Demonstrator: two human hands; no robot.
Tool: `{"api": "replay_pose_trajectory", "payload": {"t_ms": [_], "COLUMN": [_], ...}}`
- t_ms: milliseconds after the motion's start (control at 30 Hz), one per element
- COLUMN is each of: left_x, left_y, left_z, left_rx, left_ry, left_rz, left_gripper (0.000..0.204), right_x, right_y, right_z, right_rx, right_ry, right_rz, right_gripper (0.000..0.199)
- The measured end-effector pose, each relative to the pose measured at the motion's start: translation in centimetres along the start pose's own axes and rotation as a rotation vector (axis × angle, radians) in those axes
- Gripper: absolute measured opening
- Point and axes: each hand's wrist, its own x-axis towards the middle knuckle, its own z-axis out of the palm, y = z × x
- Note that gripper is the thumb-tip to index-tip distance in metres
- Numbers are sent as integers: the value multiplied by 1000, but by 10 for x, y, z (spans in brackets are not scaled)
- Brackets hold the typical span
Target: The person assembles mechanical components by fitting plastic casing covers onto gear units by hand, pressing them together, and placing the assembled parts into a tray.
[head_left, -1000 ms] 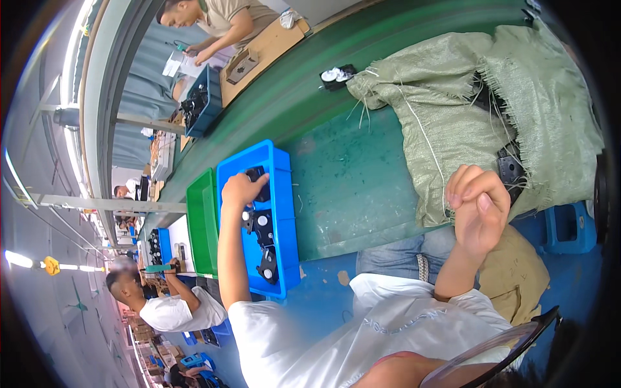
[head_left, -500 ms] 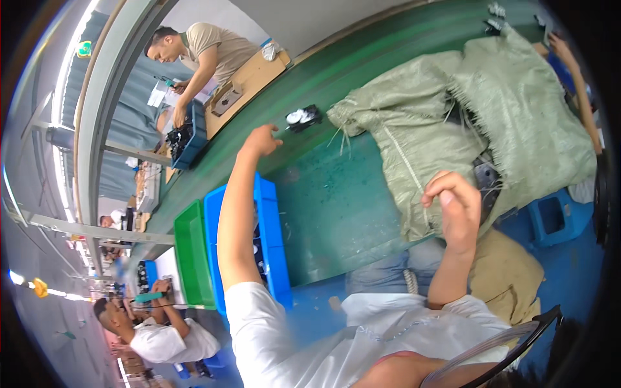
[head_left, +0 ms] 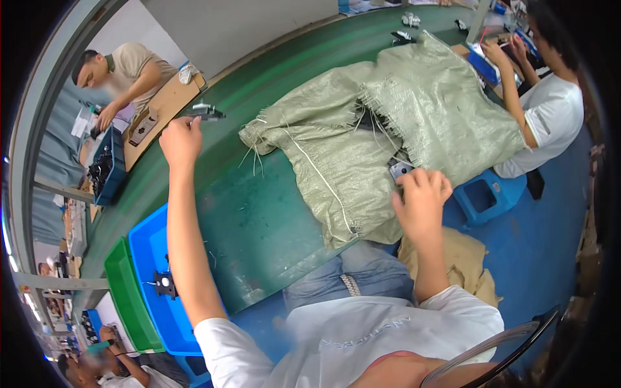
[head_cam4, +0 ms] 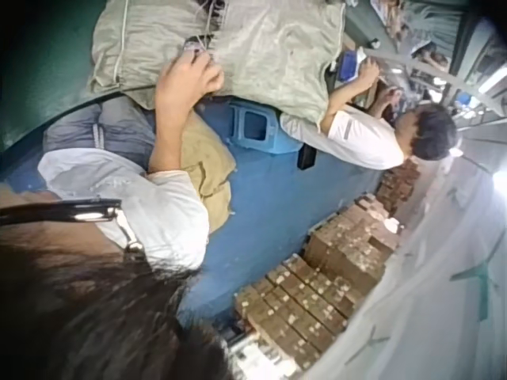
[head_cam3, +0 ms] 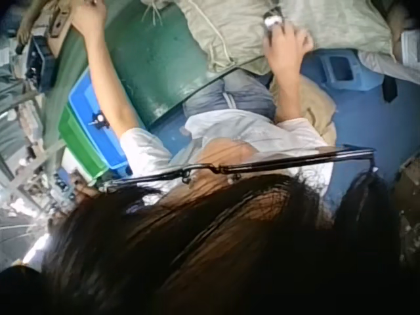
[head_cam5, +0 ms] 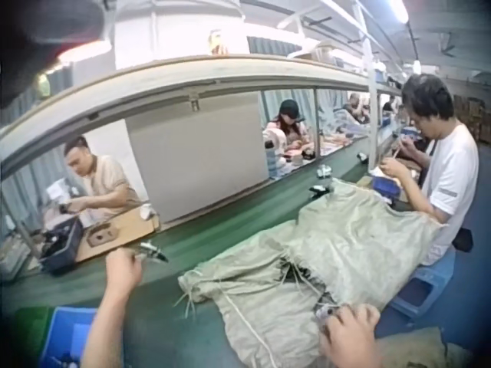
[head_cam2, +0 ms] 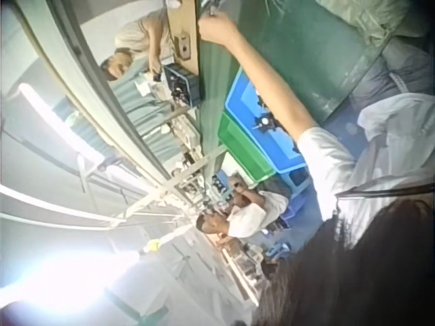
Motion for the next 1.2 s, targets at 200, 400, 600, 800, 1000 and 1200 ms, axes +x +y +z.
{"api": "replay_pose_trajectory", "payload": {"t_ms": [200, 400, 600, 800, 1000, 1200], "left_x": [-93, -179, -200, -204, -202, -203], "left_y": [97, 128, 142, 148, 142, 144], "left_z": [-87, -68, -31, -6, 4, 4], "left_rx": [-518, -1144, -1527, -1527, -1509, -1570], "left_ry": [281, 484, 402, 317, 253, 268], "left_rz": [-322, -346, -364, -297, -201, -244], "left_gripper": [24, 12, 12, 7, 7, 7], "right_x": [-1, 11, 28, 45, 89, 103], "right_y": [-2, 16, 27, 27, 27, 12], "right_z": [10, 18, -1, -1, -5, -10], "right_rx": [-284, -441, -557, -611, -424, 50], "right_ry": [-139, -129, -321, -436, -754, -786], "right_rz": [45, -235, -453, -491, -357, -459], "right_gripper": [53, 62, 68, 71, 70, 58]}}
